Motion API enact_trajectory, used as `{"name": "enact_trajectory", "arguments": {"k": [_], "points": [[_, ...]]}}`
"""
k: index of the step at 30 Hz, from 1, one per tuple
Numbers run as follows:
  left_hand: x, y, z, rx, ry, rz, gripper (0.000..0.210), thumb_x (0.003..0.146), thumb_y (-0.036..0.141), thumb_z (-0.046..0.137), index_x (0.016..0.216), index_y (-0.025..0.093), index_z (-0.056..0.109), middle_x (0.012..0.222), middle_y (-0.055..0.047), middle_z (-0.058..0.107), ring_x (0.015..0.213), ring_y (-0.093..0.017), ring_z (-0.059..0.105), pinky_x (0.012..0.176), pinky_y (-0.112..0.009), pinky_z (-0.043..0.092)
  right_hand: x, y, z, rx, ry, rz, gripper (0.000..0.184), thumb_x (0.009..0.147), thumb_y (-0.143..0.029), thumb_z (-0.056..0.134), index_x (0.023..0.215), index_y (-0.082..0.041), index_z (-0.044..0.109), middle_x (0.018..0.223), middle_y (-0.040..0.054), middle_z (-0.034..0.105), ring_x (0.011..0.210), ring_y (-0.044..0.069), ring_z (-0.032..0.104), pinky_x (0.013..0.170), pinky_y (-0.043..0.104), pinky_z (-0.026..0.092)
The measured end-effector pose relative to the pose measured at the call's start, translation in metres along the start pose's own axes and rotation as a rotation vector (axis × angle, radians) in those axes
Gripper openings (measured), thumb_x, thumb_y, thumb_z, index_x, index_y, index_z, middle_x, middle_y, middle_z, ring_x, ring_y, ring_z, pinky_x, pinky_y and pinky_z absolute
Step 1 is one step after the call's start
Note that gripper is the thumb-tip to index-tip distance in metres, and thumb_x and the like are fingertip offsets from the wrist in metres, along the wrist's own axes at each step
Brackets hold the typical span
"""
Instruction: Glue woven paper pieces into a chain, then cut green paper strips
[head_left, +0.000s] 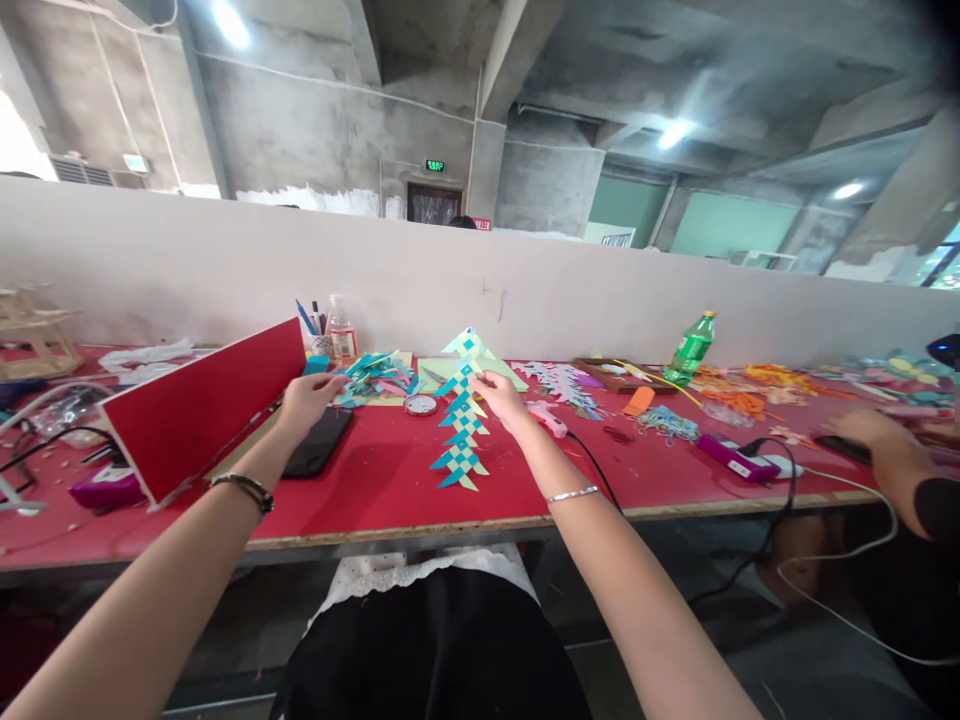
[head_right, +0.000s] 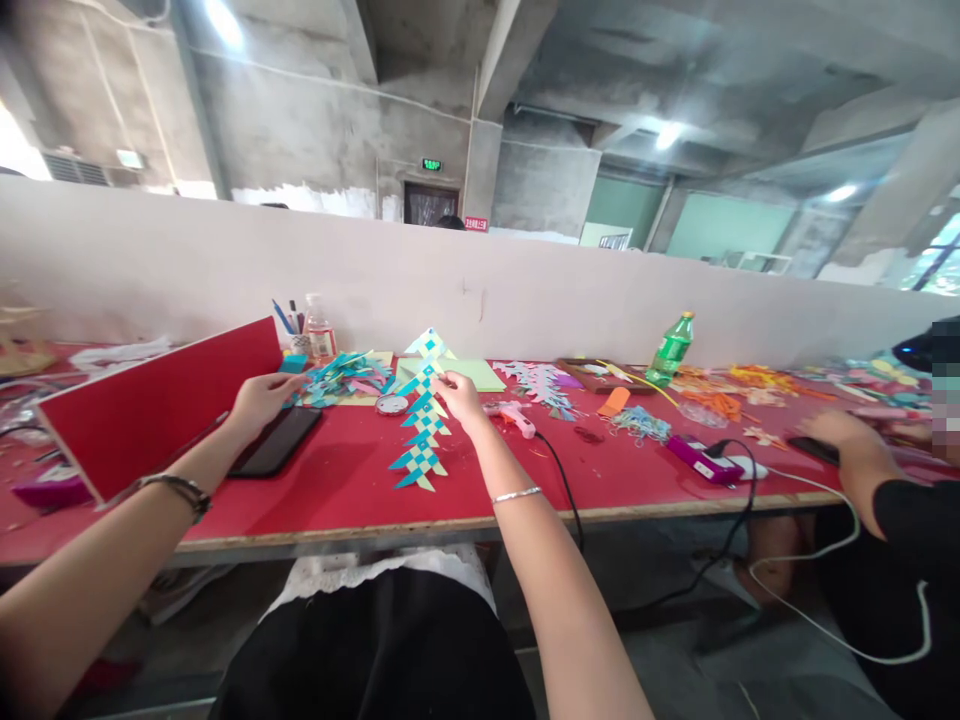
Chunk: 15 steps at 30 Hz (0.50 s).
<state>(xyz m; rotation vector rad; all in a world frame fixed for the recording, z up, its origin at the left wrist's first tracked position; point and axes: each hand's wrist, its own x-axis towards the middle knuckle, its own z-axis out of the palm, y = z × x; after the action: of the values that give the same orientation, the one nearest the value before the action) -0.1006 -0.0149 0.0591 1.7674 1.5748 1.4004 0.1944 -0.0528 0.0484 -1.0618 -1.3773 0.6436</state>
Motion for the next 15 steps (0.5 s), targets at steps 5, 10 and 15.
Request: {"name": "enact_trajectory", "arguments": {"k": [5,10,15], "points": [[0.015,-0.011,-0.018,0.045,0.083,-0.076,0.030,0.083,0.034,0.047,0.099,0.011,0.058,0.090,-0.004,0.061,0.078,-0.016,0.057,0.066,-0.030,0.046,0.010,0.004,-0.004,0.060,0.055,-0.001,0.022,0.062,-0.039,0.058,0.063,-0.018,0.053,0.060,-0.0038,0.051,0.059,0.010,0.047,0.057,0.023,0.035],[0.002,-0.002,0.007,0.002,-0.092,-0.002,0.031,0.083,0.032,0.050,0.109,0.015,0.052,0.111,-0.007,0.054,0.096,-0.021,0.054,0.080,-0.040,0.046,0.010,0.000,0.009,0.162,0.023,0.008,0.026,0.059,-0.042,0.062,0.066,-0.018,0.055,0.063,-0.0032,0.053,0.060,0.010,0.049,0.058,0.023,0.038],[-0.047,0.022,0.067,-0.195,-0.386,0.137,0.035,0.075,0.044,0.053,0.095,0.017,0.065,0.099,-0.006,0.066,0.096,-0.021,0.057,0.083,-0.029,0.042,0.009,-0.008,0.028,0.264,-0.018,0.030,0.032,0.055,-0.045,0.066,0.069,-0.018,0.056,0.067,-0.0017,0.056,0.063,0.011,0.052,0.059,0.024,0.041]]}}
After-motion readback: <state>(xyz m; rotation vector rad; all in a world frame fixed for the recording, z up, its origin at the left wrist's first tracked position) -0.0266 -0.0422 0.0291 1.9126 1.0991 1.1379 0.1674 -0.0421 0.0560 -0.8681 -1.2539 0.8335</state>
